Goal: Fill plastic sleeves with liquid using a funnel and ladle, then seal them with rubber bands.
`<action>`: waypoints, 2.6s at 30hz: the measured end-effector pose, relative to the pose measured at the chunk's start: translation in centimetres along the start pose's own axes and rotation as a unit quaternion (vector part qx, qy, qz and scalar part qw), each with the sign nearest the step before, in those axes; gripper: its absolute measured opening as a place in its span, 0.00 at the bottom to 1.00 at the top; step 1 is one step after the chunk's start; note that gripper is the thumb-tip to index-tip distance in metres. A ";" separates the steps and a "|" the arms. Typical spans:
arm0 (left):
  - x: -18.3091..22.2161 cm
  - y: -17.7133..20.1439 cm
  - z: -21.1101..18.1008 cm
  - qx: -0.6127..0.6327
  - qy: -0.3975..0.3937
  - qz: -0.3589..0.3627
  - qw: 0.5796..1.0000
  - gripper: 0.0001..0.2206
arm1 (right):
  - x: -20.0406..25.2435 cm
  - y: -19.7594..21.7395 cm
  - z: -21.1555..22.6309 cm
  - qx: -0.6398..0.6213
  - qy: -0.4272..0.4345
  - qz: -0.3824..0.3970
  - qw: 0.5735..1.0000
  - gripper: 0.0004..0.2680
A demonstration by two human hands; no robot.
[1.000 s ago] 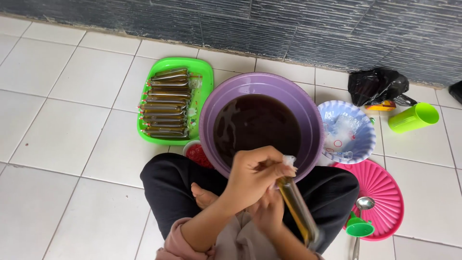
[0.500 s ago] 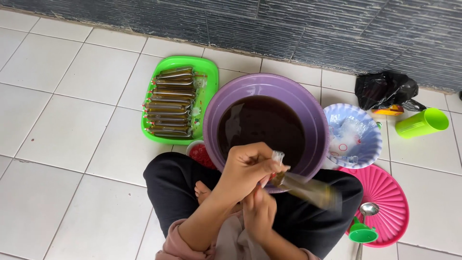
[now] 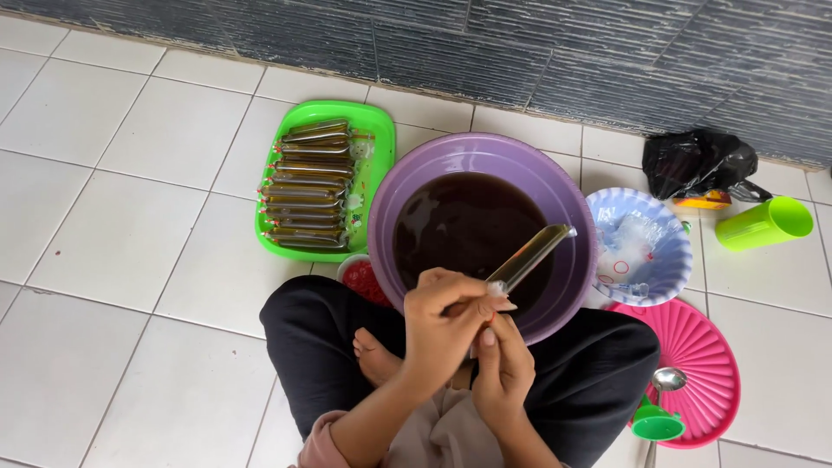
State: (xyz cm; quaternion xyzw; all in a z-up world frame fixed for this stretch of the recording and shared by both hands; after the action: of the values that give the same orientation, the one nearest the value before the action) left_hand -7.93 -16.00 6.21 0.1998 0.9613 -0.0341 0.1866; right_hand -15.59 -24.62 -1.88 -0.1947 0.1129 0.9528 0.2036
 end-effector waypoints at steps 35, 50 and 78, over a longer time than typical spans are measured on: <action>1.1 0.8 13.3 0.420 0.259 -0.082 0.866 0.08 | 1.0 2.9 -6.4 -0.333 0.009 0.060 0.941 0.12; 1.6 2.0 4.8 0.075 0.146 0.022 0.986 0.04 | -2.1 5.2 -4.0 -0.379 -0.214 0.129 0.891 0.17; -3.7 2.4 -2.1 -0.079 0.143 0.302 0.939 0.09 | -4.6 5.5 2.6 0.208 -0.098 0.199 0.953 0.06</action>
State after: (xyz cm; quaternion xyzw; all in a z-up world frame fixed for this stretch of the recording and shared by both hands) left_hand -4.55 -14.94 9.53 0.4679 0.8719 0.1292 0.0642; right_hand -14.96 -30.33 3.08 -0.0276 0.3243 0.9439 0.0563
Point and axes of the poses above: each hand's wrist, its own x-axis away from the middle knuckle, its own y-axis out of the back of the hand, z = x × y, the point moved 1 cm from there along -x, towards the middle knuckle, and after that the axes turned 8 degrees about z, right-handed, at the moved point
